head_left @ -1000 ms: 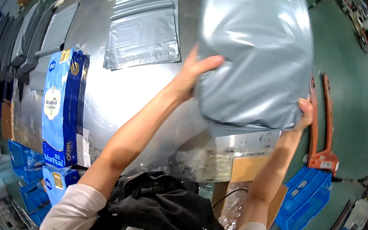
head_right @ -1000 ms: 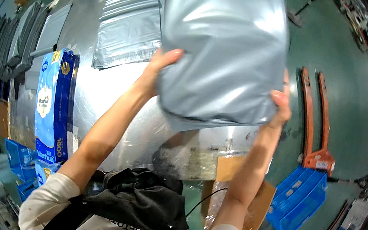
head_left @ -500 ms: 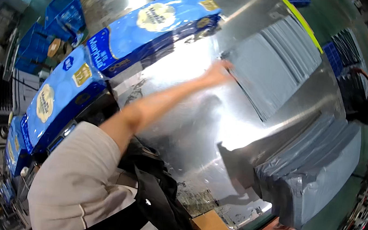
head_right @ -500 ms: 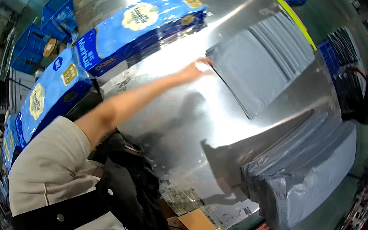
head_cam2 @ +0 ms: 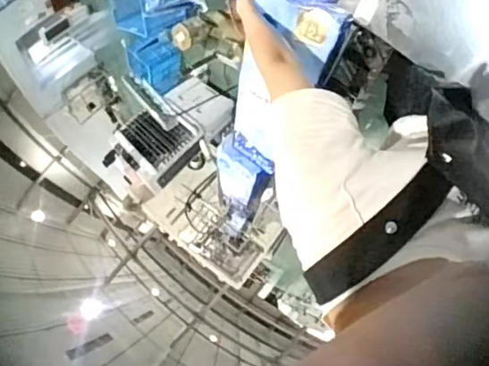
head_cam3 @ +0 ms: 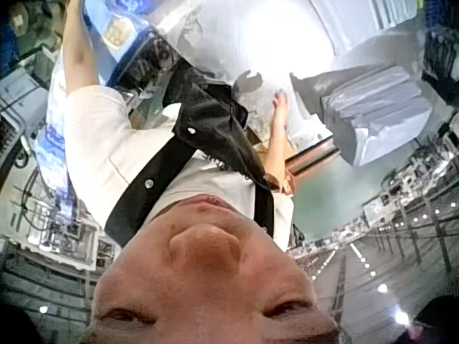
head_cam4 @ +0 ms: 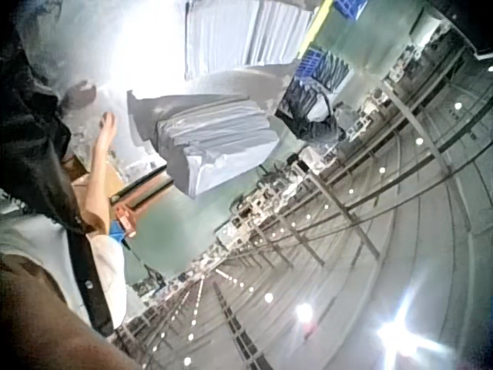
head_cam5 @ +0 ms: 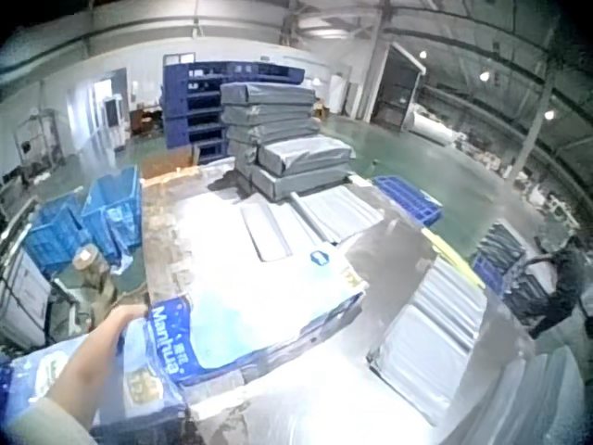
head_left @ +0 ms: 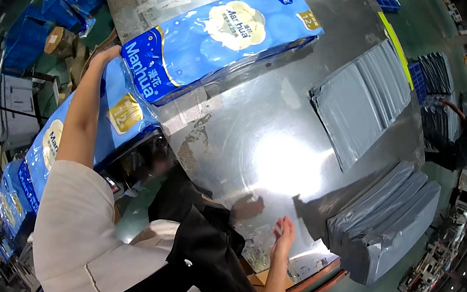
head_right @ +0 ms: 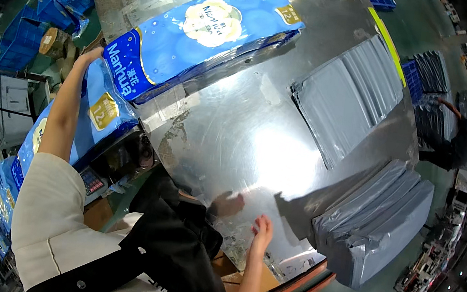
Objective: The person places individual packs of sanitary pads into grey plastic shipping bags, removes the adhesive liners to seal the bags, and then stacks the completed packages onto a pile.
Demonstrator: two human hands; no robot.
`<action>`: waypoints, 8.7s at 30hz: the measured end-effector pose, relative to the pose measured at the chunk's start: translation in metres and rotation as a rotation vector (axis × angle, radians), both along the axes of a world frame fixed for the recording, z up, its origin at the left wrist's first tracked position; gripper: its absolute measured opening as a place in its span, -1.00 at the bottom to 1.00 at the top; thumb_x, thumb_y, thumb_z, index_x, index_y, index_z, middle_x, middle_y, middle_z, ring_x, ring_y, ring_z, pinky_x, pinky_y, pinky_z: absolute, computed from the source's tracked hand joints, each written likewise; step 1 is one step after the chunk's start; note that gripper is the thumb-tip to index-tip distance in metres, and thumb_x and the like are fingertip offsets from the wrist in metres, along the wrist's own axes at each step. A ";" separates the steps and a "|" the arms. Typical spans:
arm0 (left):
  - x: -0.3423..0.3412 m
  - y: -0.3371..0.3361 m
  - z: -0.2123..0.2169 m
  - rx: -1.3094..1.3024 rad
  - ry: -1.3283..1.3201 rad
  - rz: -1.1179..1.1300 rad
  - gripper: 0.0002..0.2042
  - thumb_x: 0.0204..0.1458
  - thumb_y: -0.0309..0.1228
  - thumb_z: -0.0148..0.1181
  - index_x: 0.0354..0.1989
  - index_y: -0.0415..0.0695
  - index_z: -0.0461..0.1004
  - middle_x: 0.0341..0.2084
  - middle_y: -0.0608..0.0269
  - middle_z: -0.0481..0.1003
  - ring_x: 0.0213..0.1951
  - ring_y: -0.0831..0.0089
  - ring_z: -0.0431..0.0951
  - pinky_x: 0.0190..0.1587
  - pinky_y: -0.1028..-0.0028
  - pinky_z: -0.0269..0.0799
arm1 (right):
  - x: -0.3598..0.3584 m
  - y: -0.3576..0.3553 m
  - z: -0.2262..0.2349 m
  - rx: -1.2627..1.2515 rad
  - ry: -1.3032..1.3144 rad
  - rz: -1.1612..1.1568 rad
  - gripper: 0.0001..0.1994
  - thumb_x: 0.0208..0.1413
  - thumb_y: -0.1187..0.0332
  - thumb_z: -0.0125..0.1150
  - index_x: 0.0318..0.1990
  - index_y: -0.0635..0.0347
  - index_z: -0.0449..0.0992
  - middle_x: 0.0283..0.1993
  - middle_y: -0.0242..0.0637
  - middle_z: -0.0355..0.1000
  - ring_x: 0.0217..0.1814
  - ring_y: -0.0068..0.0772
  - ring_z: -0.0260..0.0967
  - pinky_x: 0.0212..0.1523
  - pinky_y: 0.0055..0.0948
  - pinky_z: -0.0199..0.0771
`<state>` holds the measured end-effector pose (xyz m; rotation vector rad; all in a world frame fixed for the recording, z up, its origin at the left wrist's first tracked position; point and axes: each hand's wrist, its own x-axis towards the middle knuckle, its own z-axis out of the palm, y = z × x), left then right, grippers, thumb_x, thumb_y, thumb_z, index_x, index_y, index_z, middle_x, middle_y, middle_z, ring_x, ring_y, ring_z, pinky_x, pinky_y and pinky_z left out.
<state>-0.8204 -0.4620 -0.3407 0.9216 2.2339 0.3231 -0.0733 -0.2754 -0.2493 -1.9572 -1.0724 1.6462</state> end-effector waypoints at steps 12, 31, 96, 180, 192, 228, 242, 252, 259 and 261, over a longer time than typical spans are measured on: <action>0.123 0.084 0.166 0.870 0.277 0.041 -0.83 -0.47 -0.68 -0.12 -0.60 -0.34 0.38 -0.61 0.03 0.40 -0.47 0.30 0.41 -0.35 0.41 0.27 | -0.190 0.009 0.016 0.186 0.341 0.485 -0.49 0.05 0.17 0.05 0.12 0.16 0.15 -0.01 -0.19 0.31 0.02 -0.35 0.25 -0.04 -0.40 0.27; 0.595 0.125 0.355 1.466 0.151 -0.572 -0.84 -0.70 -0.56 -0.21 -0.76 -0.29 0.09 -0.73 0.04 0.12 -0.57 0.21 0.13 -0.41 0.44 0.08 | -0.009 0.010 0.088 0.150 1.568 -0.249 -0.47 -0.15 0.15 -0.04 -0.04 0.36 0.31 -0.14 -0.08 0.39 -0.19 -0.22 0.40 -0.12 -0.32 0.40; 0.111 0.012 0.086 -0.005 0.531 -0.202 -0.73 -0.42 -0.34 -0.04 -0.59 -0.30 0.45 -0.47 -0.09 0.45 -0.24 0.05 0.40 0.19 0.04 -0.19 | -0.293 -0.049 -0.096 -0.384 0.486 0.640 -0.04 -0.12 -0.10 0.17 0.27 0.21 -0.27 0.11 -0.16 0.21 0.11 -0.36 0.15 -0.01 -0.31 0.22; 0.461 0.570 -0.037 0.795 -0.006 -0.016 -0.92 -0.29 -0.48 0.01 -0.66 -0.22 0.29 -0.64 -0.05 0.38 -0.52 0.00 0.39 -0.45 0.21 0.27 | -0.014 0.411 -0.148 0.838 -0.215 -0.390 -0.79 -0.05 0.43 -0.01 -0.26 0.36 0.37 -0.38 -0.09 0.35 -0.35 -0.17 0.29 -0.26 -0.37 0.26; 0.449 0.543 -0.050 0.400 0.123 -0.498 -0.71 -0.10 -0.23 -0.02 -0.42 -0.22 0.46 -0.44 -0.15 0.45 -0.29 -0.05 0.44 -0.24 0.13 0.35 | 0.025 0.398 -0.173 0.595 -0.605 0.322 -0.71 0.03 0.25 -0.15 -0.37 0.26 0.46 -0.33 0.07 0.42 -0.25 0.06 0.38 -0.28 -0.16 0.35; 0.430 0.084 -0.043 0.014 -0.536 -0.267 -0.55 -0.02 -0.13 0.04 -0.69 -0.33 0.44 -0.80 0.14 0.42 -0.70 0.41 0.44 -0.55 0.40 0.36 | 0.067 -0.075 -0.115 0.142 -0.472 0.328 -0.58 0.08 0.12 -0.12 -0.58 0.31 0.44 -0.55 0.03 0.37 -0.42 0.09 0.34 -0.36 -0.11 0.30; 0.430 0.048 -0.033 0.143 -0.544 -0.269 -0.62 0.11 -0.27 -0.13 -0.57 -0.33 0.42 -0.72 0.18 0.44 -0.67 0.51 0.43 -0.55 0.52 0.35 | -0.113 -0.039 -0.094 0.363 -0.581 0.763 -0.69 0.06 0.13 -0.12 -0.33 0.23 0.34 -0.26 -0.02 0.40 -0.19 0.06 0.34 -0.17 -0.09 0.32; 0.416 0.039 -0.048 0.242 -0.752 -0.135 -0.75 0.12 -0.39 -0.13 -0.33 -0.35 0.41 -0.50 0.16 0.48 -0.49 0.48 0.48 -0.41 0.52 0.43 | -0.131 -0.099 -0.114 0.735 -0.378 0.748 -0.72 -0.11 0.25 0.18 -0.21 0.12 0.45 -0.22 -0.05 0.37 -0.10 -0.03 0.30 -0.11 -0.21 0.32; 0.422 0.038 -0.034 0.306 -0.831 -0.087 -0.81 0.08 -0.51 -0.11 -0.25 -0.32 0.43 -0.48 0.27 0.47 -0.44 0.56 0.46 -0.29 0.57 0.40 | -0.177 -0.099 -0.103 0.790 -0.144 0.687 -0.78 -0.13 0.36 0.13 -0.28 0.21 0.44 -0.29 -0.11 0.41 -0.22 -0.07 0.37 -0.21 -0.24 0.38; 0.423 0.032 -0.024 0.311 -0.915 -0.041 -0.82 0.07 -0.53 -0.11 -0.26 -0.30 0.44 -0.48 0.30 0.47 -0.43 0.58 0.45 -0.27 0.58 0.38 | -0.186 -0.100 -0.096 0.804 -0.138 0.717 -0.81 -0.15 0.40 0.09 -0.33 0.25 0.43 -0.32 -0.13 0.39 -0.23 -0.08 0.36 -0.21 -0.24 0.37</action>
